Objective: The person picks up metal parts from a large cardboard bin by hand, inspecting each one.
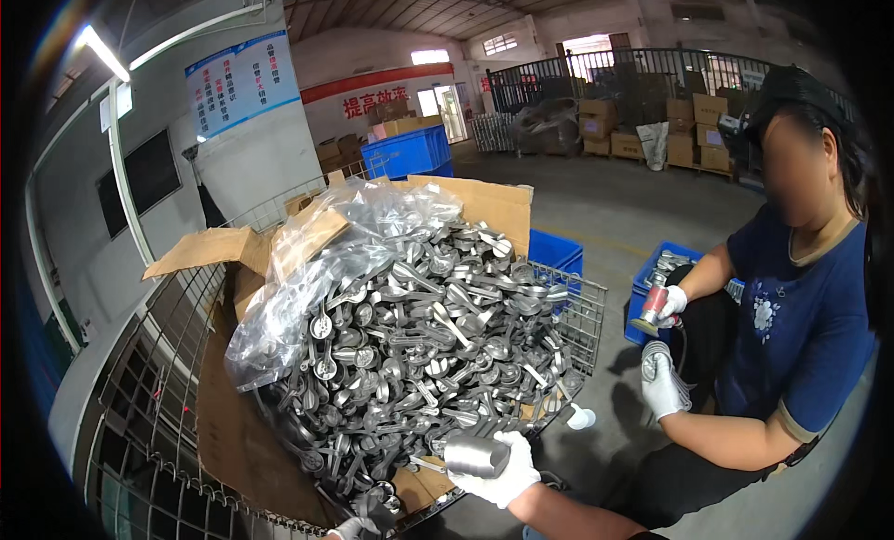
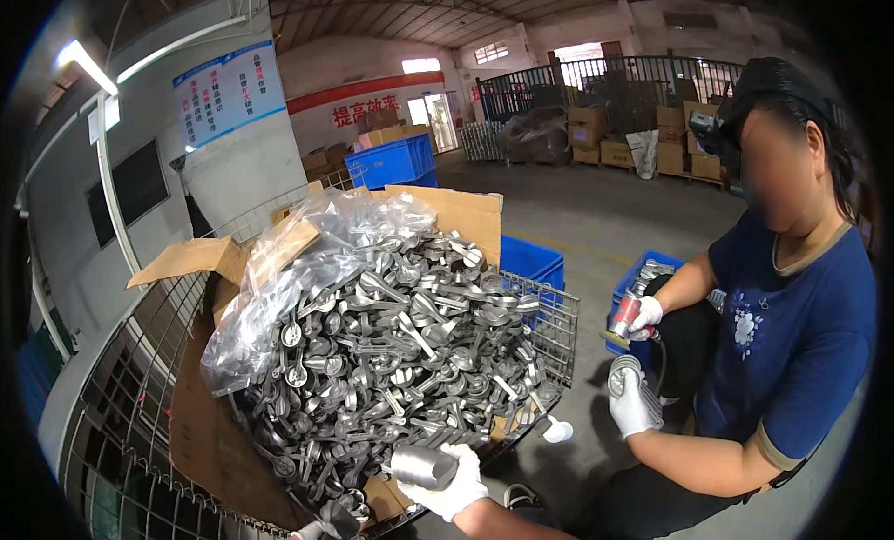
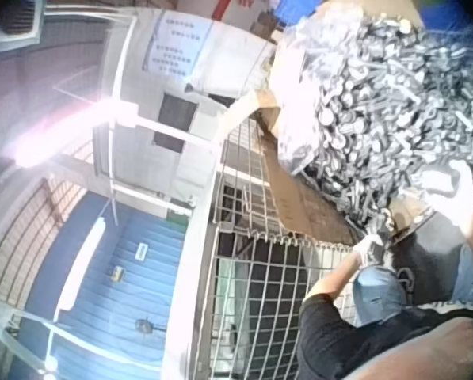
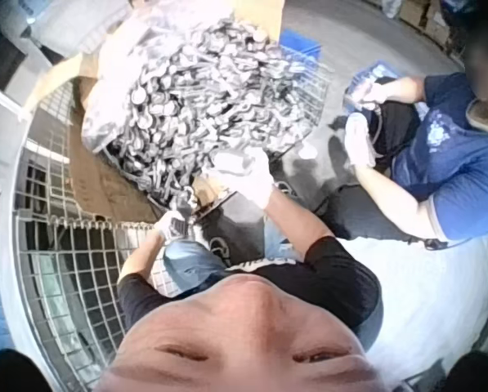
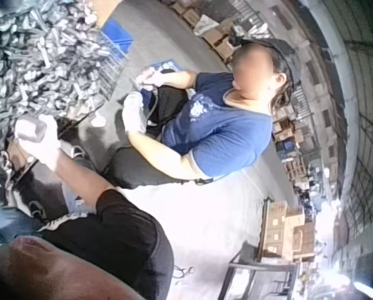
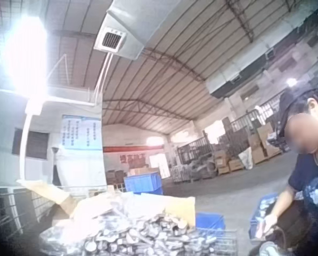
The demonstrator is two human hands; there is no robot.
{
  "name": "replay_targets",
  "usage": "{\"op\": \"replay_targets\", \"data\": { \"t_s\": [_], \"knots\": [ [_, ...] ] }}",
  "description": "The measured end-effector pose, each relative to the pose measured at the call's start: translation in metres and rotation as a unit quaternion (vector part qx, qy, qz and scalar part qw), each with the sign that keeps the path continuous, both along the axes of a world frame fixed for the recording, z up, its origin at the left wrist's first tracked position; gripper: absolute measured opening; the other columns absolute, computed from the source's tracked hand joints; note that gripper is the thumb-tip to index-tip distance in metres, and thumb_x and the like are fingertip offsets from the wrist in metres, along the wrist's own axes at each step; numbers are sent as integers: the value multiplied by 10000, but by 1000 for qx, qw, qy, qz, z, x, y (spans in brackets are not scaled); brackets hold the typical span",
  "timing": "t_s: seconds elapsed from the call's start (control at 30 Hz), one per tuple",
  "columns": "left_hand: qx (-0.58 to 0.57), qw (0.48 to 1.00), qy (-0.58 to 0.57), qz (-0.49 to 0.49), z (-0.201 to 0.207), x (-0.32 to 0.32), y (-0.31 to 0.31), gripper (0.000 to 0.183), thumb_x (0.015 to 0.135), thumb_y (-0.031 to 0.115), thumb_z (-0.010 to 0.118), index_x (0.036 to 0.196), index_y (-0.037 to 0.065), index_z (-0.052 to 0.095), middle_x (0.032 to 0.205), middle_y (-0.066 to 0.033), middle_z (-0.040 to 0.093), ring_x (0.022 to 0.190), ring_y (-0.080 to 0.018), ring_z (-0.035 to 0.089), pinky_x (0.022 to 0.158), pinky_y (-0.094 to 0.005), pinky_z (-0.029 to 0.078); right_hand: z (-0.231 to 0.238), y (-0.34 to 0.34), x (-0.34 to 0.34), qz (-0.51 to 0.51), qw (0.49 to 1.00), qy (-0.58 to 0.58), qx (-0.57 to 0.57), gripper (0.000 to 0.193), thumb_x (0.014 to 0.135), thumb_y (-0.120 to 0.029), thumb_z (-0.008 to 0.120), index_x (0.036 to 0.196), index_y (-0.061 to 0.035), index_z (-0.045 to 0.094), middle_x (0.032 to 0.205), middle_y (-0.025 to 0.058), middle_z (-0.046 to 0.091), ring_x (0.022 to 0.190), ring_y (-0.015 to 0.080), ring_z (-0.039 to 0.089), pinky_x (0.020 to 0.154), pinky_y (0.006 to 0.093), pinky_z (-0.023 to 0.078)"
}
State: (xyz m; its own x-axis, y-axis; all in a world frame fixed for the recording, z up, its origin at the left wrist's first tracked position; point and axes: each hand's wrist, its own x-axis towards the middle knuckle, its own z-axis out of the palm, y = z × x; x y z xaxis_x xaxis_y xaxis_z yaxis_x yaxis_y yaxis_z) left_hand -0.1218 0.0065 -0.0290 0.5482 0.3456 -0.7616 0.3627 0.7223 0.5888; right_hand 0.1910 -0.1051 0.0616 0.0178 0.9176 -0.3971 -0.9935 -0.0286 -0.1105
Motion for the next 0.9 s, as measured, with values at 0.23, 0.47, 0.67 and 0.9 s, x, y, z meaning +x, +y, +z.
{"op": "replay_targets", "data": {
  "t_s": [0.23,0.47,0.67,0.9],
  "knots": [
    [-98,992,78,-16,-4,18,-6,331,843,165,444,515,132,420,463,0,402,387,-126,397,357,-313,294,1,-3,11,-7,999,-50,19,602,798,-382,308,1191,37,487,1195,197,514,1052,376,504,873,497,425],
    [135,959,195,-153,-47,12,12,167,776,194,489,629,115,495,547,-36,476,464,-159,463,414,-324,355,4,-7,12,-13,999,-51,-4,608,813,-387,273,1178,45,497,1160,200,540,1010,380,520,850,504,421],
    [219,872,336,-279,-158,15,43,124,718,219,527,727,99,559,619,-66,539,530,-187,519,462,-334,408,-3,-3,5,-25,999,-28,-17,598,809,-405,290,1155,26,517,1159,193,542,1002,394,521,850,527,414],
    [205,842,357,-349,-218,-8,35,260,652,249,572,842,82,633,703,-102,613,607,-220,585,519,-345,469,-3,4,1,2,998,-56,29,532,769,-418,356,1094,-33,526,1137,169,539,1033,377,512,879,527,392]
  ]
}}
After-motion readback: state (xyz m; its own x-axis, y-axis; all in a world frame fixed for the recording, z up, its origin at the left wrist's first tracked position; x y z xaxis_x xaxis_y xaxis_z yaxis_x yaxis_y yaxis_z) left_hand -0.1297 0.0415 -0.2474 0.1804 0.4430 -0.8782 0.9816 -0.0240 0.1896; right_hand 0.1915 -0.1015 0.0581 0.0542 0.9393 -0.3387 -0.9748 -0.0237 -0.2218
